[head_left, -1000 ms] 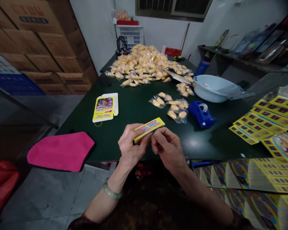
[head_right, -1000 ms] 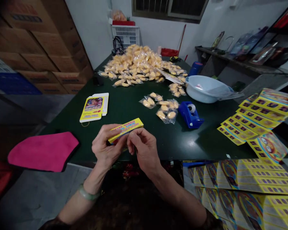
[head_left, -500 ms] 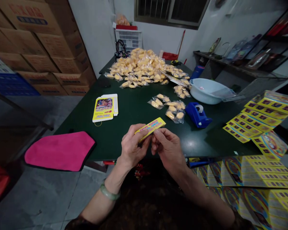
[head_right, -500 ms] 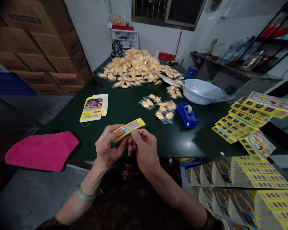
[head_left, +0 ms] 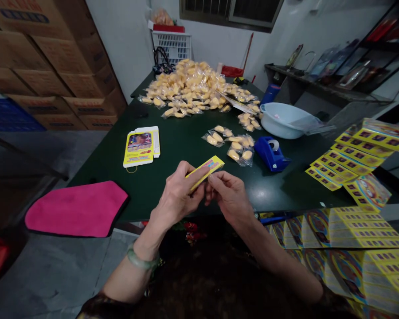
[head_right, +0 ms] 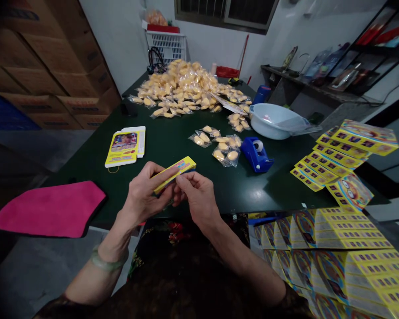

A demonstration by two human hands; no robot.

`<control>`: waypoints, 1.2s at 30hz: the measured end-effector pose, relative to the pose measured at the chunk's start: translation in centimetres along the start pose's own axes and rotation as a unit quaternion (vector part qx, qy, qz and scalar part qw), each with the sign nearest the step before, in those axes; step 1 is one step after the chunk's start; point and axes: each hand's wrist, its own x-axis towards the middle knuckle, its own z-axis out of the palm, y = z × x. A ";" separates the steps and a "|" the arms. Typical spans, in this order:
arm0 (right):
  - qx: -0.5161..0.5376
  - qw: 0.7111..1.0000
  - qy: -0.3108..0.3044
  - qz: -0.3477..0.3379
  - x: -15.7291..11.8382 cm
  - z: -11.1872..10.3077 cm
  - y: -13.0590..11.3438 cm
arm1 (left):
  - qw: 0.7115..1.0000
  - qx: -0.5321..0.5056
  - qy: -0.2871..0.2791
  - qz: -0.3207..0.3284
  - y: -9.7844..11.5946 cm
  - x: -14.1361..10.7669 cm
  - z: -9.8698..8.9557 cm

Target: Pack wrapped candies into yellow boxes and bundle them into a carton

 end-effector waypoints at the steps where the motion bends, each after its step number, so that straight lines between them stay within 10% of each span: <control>1: 0.001 1.000 0.003 0.005 0.0 0.1 0.0 | 1.000 -0.012 0.006 0.000 0.0 0.0 0.0; 14: -0.078 0.989 0.054 0.112 1.1 -2.3 5.4 | 0.993 -0.053 0.090 -0.055 -0.3 0.8 0.5; 19: -0.174 0.979 0.081 0.072 1.3 -3.6 5.8 | 0.968 0.034 0.150 -0.199 -0.9 0.8 1.2; 25: -0.263 0.960 0.098 -0.018 0.2 -6.5 4.4 | 0.882 -0.192 0.187 -0.387 -1.5 0.0 0.6; 29: -0.153 0.984 -0.035 0.080 -1.6 -8.6 3.7 | 0.836 -0.314 0.135 -0.428 -0.7 -0.5 2.3; 36: -0.062 0.987 0.119 0.084 -4.8 -11.9 2.6 | 0.821 -0.450 -0.004 -0.351 0.3 -0.3 6.0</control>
